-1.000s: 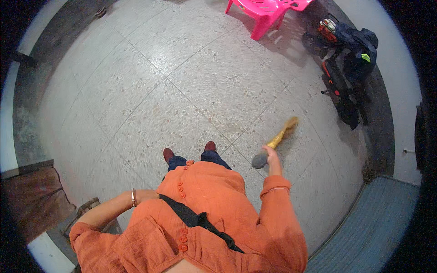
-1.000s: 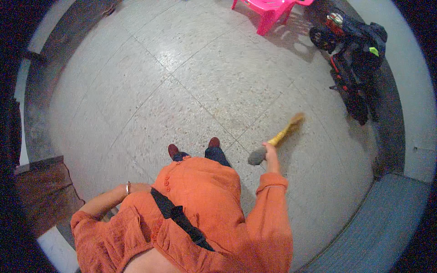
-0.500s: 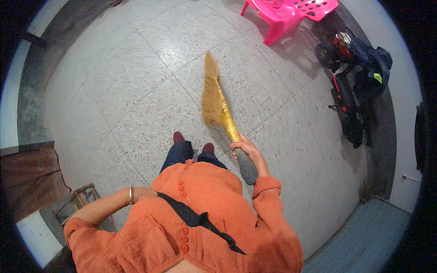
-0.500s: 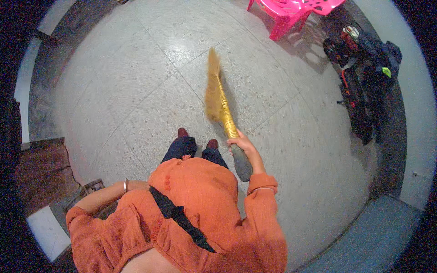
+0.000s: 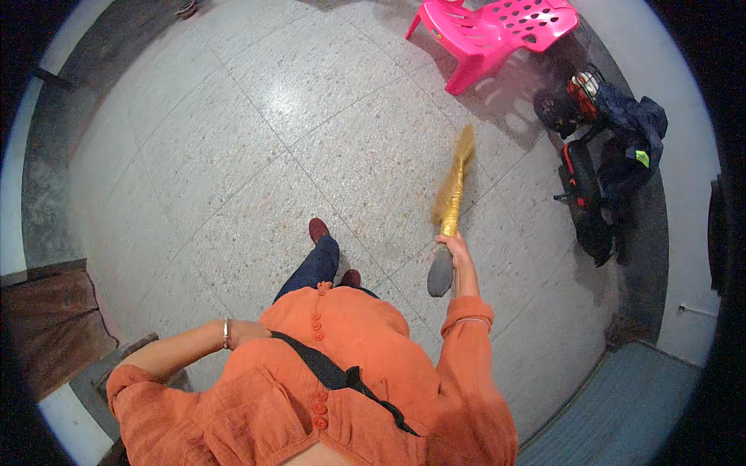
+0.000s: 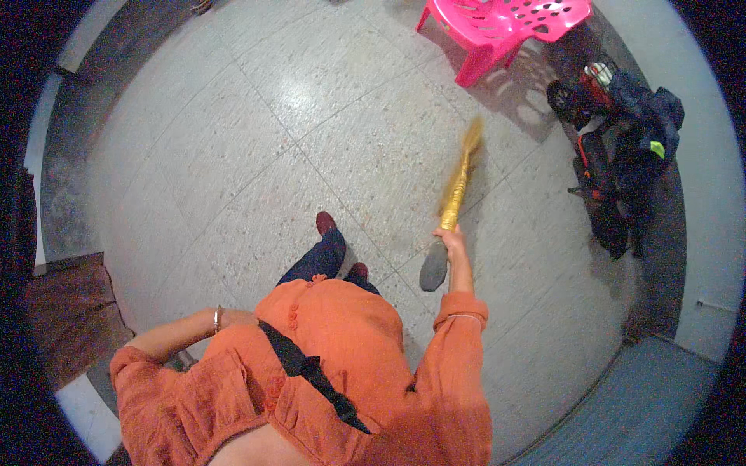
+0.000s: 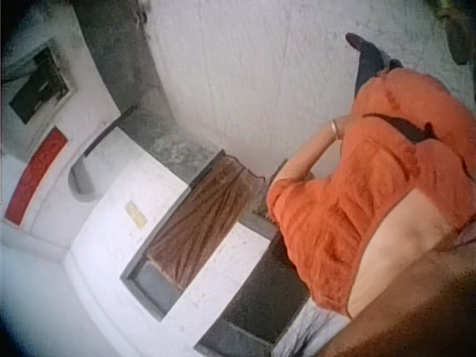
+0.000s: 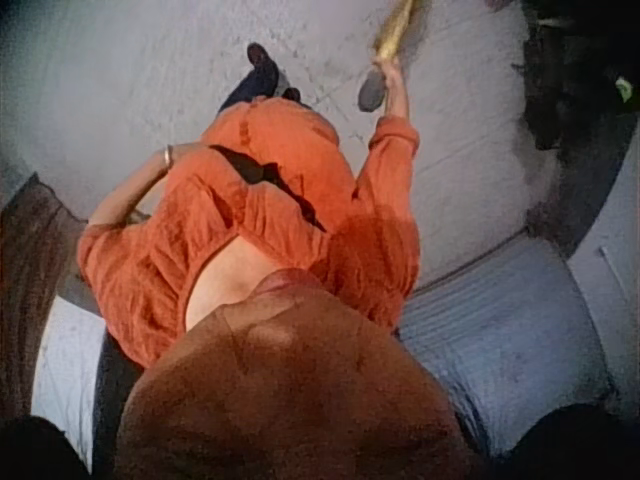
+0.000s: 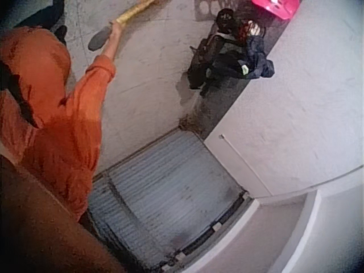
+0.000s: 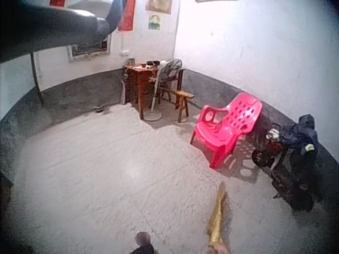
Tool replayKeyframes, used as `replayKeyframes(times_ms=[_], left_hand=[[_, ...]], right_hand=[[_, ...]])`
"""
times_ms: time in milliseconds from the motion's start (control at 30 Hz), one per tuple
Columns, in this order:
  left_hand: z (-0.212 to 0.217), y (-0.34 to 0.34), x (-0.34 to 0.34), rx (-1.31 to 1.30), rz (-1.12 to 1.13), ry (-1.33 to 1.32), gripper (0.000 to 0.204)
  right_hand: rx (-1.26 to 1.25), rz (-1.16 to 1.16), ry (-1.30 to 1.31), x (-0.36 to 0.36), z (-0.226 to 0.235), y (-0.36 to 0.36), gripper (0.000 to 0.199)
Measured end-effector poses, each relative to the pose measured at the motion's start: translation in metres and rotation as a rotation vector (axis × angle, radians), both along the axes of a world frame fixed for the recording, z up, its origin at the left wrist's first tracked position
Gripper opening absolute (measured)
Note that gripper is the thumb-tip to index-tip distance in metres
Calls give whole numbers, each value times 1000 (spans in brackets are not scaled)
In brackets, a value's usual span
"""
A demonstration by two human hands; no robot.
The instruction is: The person sweeps a tiled floor with a yellow-bristled broom, moving back and forth across the room. The person navigates around a parked scooter and a pink plastic chair while continuing to sweep the floor area.
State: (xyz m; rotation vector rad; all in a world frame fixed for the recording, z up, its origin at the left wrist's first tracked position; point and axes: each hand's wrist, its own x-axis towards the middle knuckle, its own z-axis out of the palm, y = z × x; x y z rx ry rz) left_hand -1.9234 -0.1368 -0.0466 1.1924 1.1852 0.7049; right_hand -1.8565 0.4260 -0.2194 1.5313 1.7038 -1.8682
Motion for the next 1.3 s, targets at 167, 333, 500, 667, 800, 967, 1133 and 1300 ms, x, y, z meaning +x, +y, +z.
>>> replayKeyframes(times_ms=[167, 333, 500, 667, 800, 967, 1133, 1300], left_hand=[[6, -2, -53, -82, 67, -170, 30], [-5, -6, -95, -57, -21, -78, 31], [-11, 9, -119, -26, 15, -101, 32], [6, 31, -144, -18, 89, -173, 31], [-8, 36, -142, -25, 78, -67, 31], [7, 76, -160, -12, 132, -41, 32], [48, 140, -188, -82, 262, 44, 36], [40, 182, -197, -58, 284, -5, 38]], right_hand=[[4, -4, -76, -48, -15, -2, 44], [204, 312, -17, -77, -32, -69, 47], [-204, 435, 37, -110, 42, -86, 65], [-318, 255, -20, -129, 114, -66, 66], [-81, 232, 109, -132, 81, -7, 68], [195, 96, 22, -173, 31, 88, 49], [17, -76, -130, -238, 9, 165, 40], [56, 182, -141, -268, -22, 181, 40]])
